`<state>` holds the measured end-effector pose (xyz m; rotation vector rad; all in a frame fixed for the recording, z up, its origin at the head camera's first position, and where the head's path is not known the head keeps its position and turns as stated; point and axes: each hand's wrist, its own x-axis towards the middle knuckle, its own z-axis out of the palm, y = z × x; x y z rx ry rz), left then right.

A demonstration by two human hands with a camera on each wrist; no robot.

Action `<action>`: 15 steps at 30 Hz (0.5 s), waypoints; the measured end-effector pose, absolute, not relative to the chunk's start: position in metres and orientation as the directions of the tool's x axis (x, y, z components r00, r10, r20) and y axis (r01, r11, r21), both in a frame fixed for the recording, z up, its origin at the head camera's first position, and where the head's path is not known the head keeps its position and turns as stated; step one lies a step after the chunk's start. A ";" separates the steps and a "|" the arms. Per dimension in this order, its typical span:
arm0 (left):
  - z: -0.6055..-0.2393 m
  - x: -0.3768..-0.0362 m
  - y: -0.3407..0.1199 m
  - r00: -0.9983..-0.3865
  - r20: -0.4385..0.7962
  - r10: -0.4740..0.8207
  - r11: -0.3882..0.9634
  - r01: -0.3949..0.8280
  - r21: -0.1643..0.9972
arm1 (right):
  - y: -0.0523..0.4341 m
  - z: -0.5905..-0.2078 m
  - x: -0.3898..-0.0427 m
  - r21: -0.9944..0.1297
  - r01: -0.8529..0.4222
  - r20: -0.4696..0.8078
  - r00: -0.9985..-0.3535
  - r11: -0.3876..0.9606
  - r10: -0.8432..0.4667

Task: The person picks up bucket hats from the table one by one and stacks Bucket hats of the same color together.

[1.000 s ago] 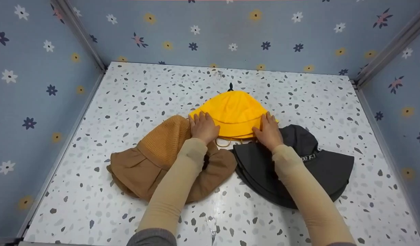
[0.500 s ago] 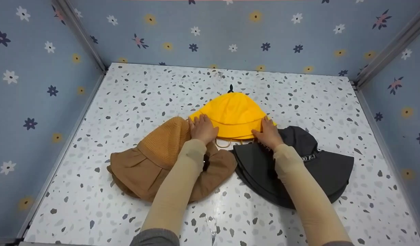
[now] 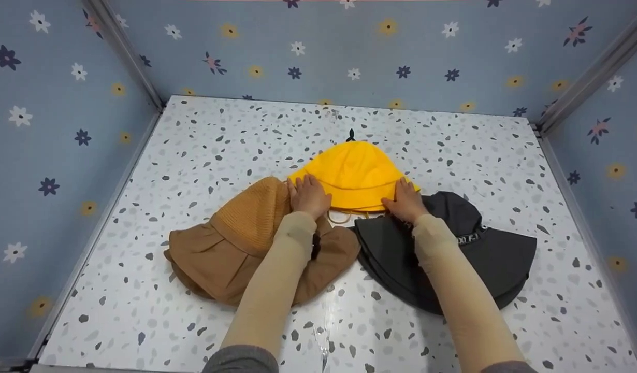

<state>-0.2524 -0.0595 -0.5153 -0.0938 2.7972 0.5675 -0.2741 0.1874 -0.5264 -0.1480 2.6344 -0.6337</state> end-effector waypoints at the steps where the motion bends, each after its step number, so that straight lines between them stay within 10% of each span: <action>1: -0.515 -0.253 -0.059 -0.958 -0.287 -0.007 0.920 -0.119 0.374 | 0.187 -0.526 -0.275 -0.457 -0.003 -0.379 -0.904 0.890 -0.198; 15: -0.485 -0.238 -0.048 -0.973 -0.225 0.049 0.873 -0.067 0.483 | 0.192 -0.502 -0.275 -0.579 0.085 -0.354 -0.922 0.811 -0.156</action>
